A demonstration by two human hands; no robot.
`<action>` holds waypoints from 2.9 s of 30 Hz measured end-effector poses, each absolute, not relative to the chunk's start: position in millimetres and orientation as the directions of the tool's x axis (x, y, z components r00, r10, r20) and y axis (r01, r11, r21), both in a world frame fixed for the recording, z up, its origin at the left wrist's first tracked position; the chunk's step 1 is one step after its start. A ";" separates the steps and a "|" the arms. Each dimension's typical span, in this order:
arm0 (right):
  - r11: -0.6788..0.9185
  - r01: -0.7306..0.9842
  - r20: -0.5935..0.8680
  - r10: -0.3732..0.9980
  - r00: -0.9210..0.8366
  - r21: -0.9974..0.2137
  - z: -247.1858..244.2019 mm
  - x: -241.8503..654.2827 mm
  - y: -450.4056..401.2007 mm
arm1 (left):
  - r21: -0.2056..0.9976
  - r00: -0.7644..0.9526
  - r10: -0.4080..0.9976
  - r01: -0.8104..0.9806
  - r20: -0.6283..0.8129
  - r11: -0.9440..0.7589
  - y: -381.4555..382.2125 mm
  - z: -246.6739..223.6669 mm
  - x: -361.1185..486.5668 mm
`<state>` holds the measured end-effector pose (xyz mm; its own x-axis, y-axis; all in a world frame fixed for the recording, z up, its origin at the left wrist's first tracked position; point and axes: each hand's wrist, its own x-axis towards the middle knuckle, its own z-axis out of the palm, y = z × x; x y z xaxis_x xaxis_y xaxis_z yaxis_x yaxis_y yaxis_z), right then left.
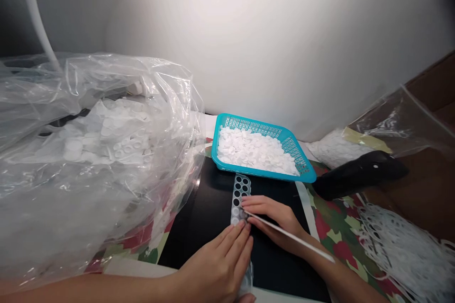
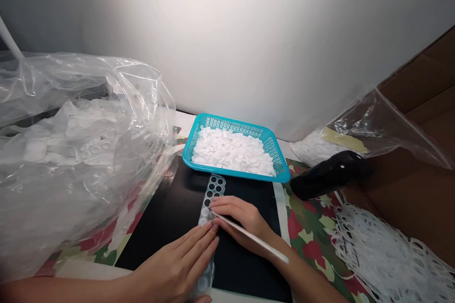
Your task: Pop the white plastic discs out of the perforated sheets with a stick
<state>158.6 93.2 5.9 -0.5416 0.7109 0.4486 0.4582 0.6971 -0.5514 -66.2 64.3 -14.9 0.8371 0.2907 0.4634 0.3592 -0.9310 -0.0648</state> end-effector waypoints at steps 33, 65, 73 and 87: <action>0.746 0.549 0.598 0.649 -0.470 -0.378 -2.8 148.4 92.8 | -0.160 0.838 0.245 0.362 0.487 -0.919 63.5 -8.8 -63.0; 0.842 0.397 0.458 0.534 -0.711 -0.364 8.1 166.5 82.7 | -0.132 0.826 0.255 0.365 0.504 -0.922 62.8 -8.8 -66.2; 0.827 0.426 0.443 0.558 -0.701 -0.368 9.2 165.2 82.6 | -0.132 0.836 0.260 0.363 0.483 -0.922 63.2 -8.4 -64.4; 0.840 0.500 0.481 0.534 -0.695 -0.209 -0.1 165.1 81.1 | -0.160 0.842 0.248 0.361 0.479 -0.919 64.3 -3.3 -66.4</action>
